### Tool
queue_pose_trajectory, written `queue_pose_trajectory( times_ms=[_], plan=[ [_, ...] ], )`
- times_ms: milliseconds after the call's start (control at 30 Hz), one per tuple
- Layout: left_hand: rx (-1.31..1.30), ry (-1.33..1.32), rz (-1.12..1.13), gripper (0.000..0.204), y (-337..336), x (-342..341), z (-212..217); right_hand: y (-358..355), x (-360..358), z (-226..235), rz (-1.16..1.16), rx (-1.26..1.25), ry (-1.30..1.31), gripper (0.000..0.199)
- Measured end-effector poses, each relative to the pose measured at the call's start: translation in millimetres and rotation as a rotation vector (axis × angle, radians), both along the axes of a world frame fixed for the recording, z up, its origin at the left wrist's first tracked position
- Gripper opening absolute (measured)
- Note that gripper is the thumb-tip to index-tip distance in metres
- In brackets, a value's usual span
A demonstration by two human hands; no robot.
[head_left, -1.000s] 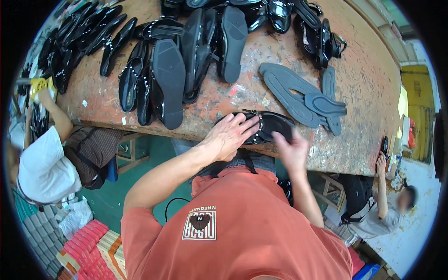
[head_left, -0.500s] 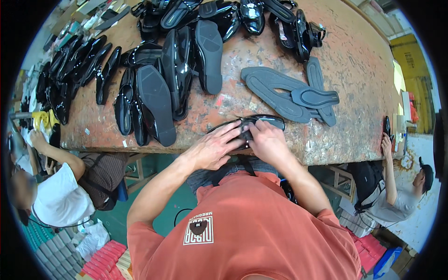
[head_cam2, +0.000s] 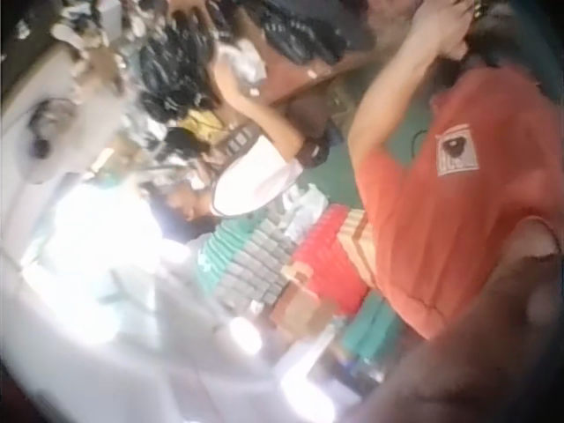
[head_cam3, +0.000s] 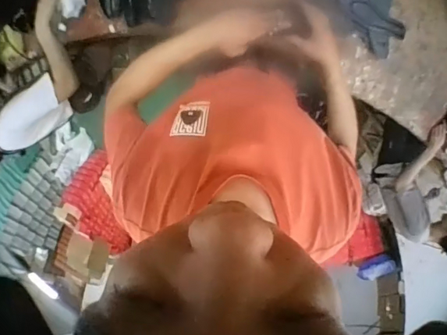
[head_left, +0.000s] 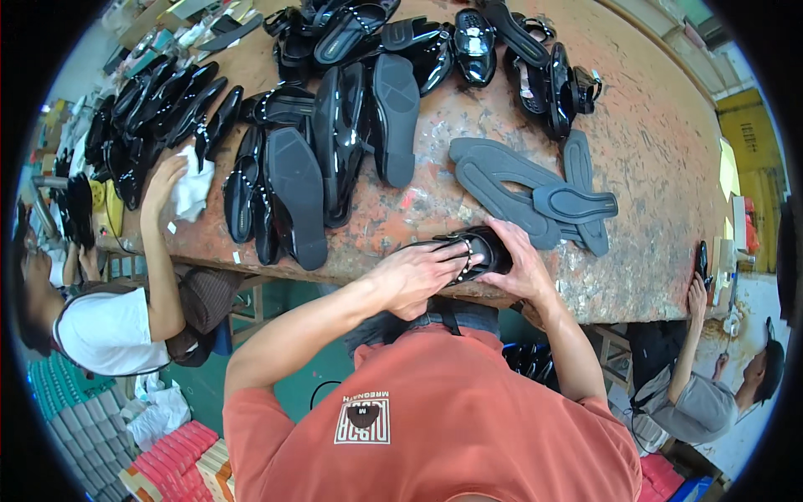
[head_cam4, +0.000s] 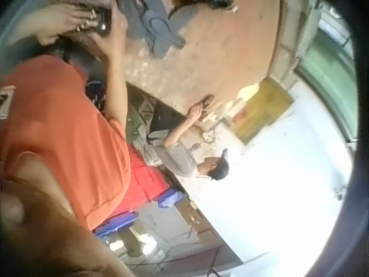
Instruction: The person repeatedly picks up a black sandal and a separate insole, presses the insole into the sandal, and places the assembled pair on the table. The process is repeated multiple times with different sandals and insoles.
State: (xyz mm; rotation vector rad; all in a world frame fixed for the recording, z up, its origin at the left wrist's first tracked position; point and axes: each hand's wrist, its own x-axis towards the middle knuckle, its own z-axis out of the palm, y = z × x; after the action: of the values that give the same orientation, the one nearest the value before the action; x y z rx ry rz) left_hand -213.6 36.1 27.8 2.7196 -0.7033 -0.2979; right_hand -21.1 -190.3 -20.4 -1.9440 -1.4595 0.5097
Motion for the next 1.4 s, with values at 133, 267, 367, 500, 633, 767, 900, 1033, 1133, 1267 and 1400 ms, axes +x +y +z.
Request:
queue_pose_trajectory(
  times_ms=[133,267,367,500,633,767,900,1033,1133,1267,1400],
  plan=[
    [-0.15,0.003,0.032,0.083,-19.7,37.3,-25.5,3.7,0.9,1.0,0.017,0.025,-0.014,0.112],
    [-0.199,-0.16,0.058,0.075,-12.5,1.6,-10.6,3.0,2.6,-0.6,0.002,0.063,-0.002,0.111],
    [-0.261,-0.176,0.565,0.085,-0.1,-46.7,1.4,-0.9,0.3,1.7,-0.021,0.047,-0.004,0.116],
    [-0.807,-0.136,0.988,0.088,16.2,-50.6,28.2,7.5,-10.6,37.5,0.272,0.121,-0.422,0.047],
    [-0.849,-0.339,0.618,0.083,5.1,4.7,74.3,34.8,-3.9,111.3,0.233,-0.381,-0.619,0.042],
    [-0.82,-0.396,0.474,0.075,-16.2,41.2,84.5,33.4,14.6,124.3,0.285,-0.836,-0.503,0.049],
    [-0.864,-0.368,0.435,0.067,-34.6,41.4,97.3,27.4,18.0,98.7,0.535,-0.551,-0.464,0.048],
    [-0.712,-0.539,0.935,0.029,-8.1,11.8,87.6,21.9,2.7,98.4,0.532,-0.528,-0.675,0.05],
    [-0.57,-0.743,1.412,0.03,56.8,-63.3,74.9,21.7,-2.5,123.8,0.344,0.384,-0.443,0.047],
    [-1.537,-1.213,1.797,0.035,149.0,-157.0,21.1,-0.6,47.2,79.0,-0.333,0.273,-0.301,0.051],
    [-1.207,-0.931,1.916,0.04,213.7,-197.2,-31.7,-33.1,119.9,59.2,-0.379,-0.07,-0.457,0.058]
  ],
)
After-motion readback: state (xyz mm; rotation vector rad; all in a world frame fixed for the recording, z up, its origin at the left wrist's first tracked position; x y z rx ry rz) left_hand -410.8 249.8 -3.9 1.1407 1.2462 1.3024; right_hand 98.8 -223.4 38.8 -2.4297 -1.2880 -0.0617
